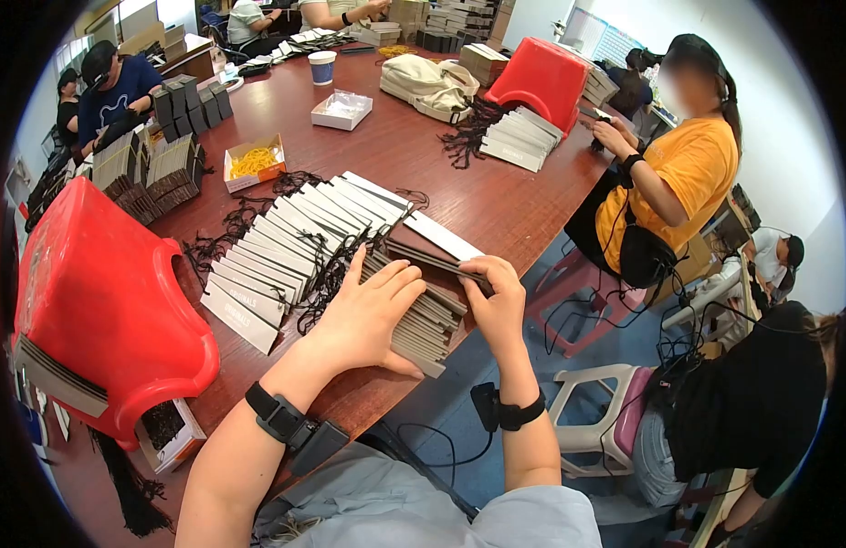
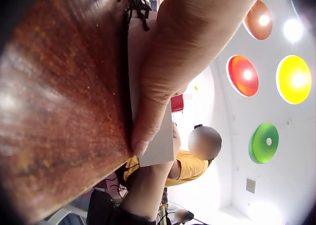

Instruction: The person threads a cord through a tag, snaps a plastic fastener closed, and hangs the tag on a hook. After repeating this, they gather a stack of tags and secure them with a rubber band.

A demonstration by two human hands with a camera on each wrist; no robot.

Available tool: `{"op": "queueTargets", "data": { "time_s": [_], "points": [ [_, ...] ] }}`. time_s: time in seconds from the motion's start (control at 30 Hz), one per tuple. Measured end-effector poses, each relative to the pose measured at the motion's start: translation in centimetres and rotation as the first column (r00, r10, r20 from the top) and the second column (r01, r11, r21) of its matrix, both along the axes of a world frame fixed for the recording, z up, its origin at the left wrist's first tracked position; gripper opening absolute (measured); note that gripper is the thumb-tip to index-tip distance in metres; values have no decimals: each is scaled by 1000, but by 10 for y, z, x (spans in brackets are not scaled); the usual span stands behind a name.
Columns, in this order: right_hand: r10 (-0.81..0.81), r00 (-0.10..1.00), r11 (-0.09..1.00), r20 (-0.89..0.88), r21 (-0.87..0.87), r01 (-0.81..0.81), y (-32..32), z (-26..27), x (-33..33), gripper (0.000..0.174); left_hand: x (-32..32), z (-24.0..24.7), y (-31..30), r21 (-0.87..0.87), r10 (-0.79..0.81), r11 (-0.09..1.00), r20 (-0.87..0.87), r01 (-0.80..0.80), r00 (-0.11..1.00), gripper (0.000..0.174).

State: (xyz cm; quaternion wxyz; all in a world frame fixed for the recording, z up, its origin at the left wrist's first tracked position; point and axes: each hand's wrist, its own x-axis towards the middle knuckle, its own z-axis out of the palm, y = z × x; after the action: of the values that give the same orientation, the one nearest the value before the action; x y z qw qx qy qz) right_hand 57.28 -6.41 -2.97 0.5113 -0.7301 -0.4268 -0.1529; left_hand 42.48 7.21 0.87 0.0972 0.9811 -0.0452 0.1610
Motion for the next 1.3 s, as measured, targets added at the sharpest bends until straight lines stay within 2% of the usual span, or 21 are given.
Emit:
{"op": "queueTargets", "data": {
  "time_s": [0.07,0.13,0.17,0.3,0.37,0.43,0.6,0.67,0.7,0.73,0.77,0.8,0.93,1.0,1.03,1.07,1.13,1.17,1.23,1.3],
  "points": [
    [0,1000,1000,-15,-13,0,-5,2,-7,16,0,0,0,-2,0,1000,5,0,1000,91],
    [143,919,986,-368,-27,-165,-12,3,-12,17,0,-1,0,-4,2,1000,-30,-2,1000,93],
    [189,869,978,-457,8,-208,-14,9,-17,15,-1,0,-1,-3,1,1000,-30,-1,1000,93],
    [265,839,954,-476,5,-299,-19,14,-15,20,-2,1,-3,-25,34,999,3,-34,999,96],
    [295,893,942,-339,-51,-331,-20,12,-13,18,-2,0,-3,-32,34,999,19,-33,999,97],
    [330,895,930,-301,-61,-363,-22,11,-13,17,-2,0,-3,20,12,1000,125,-15,992,96],
    [410,871,889,-270,-97,-448,-23,18,-9,18,0,-2,-1,10,-9,1000,73,9,997,91],
    [463,738,855,-491,29,-517,-21,27,-2,18,-1,-2,-1,-6,-8,1000,49,8,999,89],
    [369,803,909,-467,0,-418,-18,20,8,18,-1,-3,-2,-3,-9,1000,58,9,998,89],
    [139,984,982,-111,-111,-151,-8,16,16,18,-1,-4,-3,-2,-10,1000,66,10,998,89],
    [-12,996,983,91,-179,28,-2,15,21,18,-2,-3,-3,-11,-18,1000,71,19,997,89],
    [-147,943,955,297,-206,214,3,13,25,18,-2,-3,-4,-10,-11,1000,74,12,997,89],
    [-128,928,939,349,-260,227,10,-1,30,16,-4,-2,-6,-15,-25,1000,38,25,999,92],
    [-65,993,956,95,-278,90,6,2,25,15,-5,-1,-9,6,-42,999,25,42,999,94],
    [-48,994,981,-98,-193,28,5,2,19,14,-5,-2,-9,9,-41,999,25,41,999,96],
    [-19,970,987,-244,-162,-21,1,8,9,12,-5,-3,-9,6,-25,1000,22,25,999,96],
    [-44,812,975,-583,-204,-94,-10,23,-10,11,-5,-4,-9,19,-36,999,22,36,999,96],
    [-35,811,972,-585,-207,-108,-15,23,-16,11,-6,-5,-8,49,-46,998,45,43,998,95],
    [192,719,959,-668,-28,-281,-21,22,-24,12,-7,-4,-7,45,-62,997,99,58,993,94],
    [205,720,950,-663,-42,-309,-21,26,-27,12,-8,-7,-7,42,-64,997,103,60,993,95]
  ]
}}
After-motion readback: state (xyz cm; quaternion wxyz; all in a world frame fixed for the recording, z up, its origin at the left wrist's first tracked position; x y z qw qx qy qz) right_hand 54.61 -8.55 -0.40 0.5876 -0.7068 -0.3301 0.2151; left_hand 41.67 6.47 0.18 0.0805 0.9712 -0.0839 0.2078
